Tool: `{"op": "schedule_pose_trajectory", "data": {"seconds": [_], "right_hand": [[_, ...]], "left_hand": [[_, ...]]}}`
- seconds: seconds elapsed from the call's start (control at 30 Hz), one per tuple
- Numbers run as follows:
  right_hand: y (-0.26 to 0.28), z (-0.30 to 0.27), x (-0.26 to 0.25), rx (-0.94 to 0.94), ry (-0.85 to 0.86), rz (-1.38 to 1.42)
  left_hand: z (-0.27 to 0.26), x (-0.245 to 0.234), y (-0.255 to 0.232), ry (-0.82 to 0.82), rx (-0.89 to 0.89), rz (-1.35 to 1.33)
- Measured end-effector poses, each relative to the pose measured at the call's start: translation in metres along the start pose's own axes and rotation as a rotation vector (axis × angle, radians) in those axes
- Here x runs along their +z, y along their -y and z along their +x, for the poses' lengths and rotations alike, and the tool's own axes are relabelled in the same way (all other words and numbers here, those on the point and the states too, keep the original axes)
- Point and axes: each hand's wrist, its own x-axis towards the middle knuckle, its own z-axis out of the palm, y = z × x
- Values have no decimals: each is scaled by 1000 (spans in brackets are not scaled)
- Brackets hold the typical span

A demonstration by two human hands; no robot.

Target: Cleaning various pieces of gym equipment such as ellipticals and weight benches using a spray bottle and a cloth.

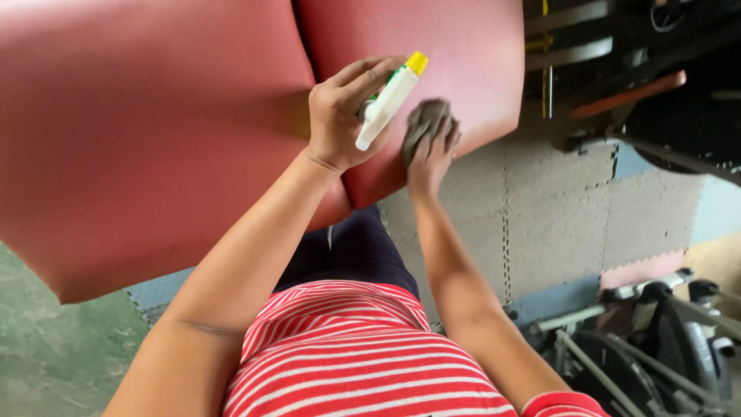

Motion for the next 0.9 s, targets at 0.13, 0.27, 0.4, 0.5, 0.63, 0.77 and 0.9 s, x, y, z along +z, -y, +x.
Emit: {"op": "schedule_pose_trajectory", "data": {"seconds": [0.13,0.27,0.4,0.5,0.63,0.77,0.9], "right_hand": [[42,6,1,285,-107,-68],[125,-73,-17,55,-78,49],[123,-146,-12,-166,-74,95],[73,-135,17,21,-108,248],[32,-50,6,341,-163,445],[43,-15,-10,703,-130,417],[75,-34,-10,322,-110,94]], "left_hand": [[-11,5,-8,34,47,-43],[-21,14,-6,36,15,-106],[-26,18,-5,54,5,-92],[-25,17,7,60,65,-72],[-25,13,8,87,10,-102],[-29,9,2,117,90,-117],[-30,5,2,89,117,-48]]}}
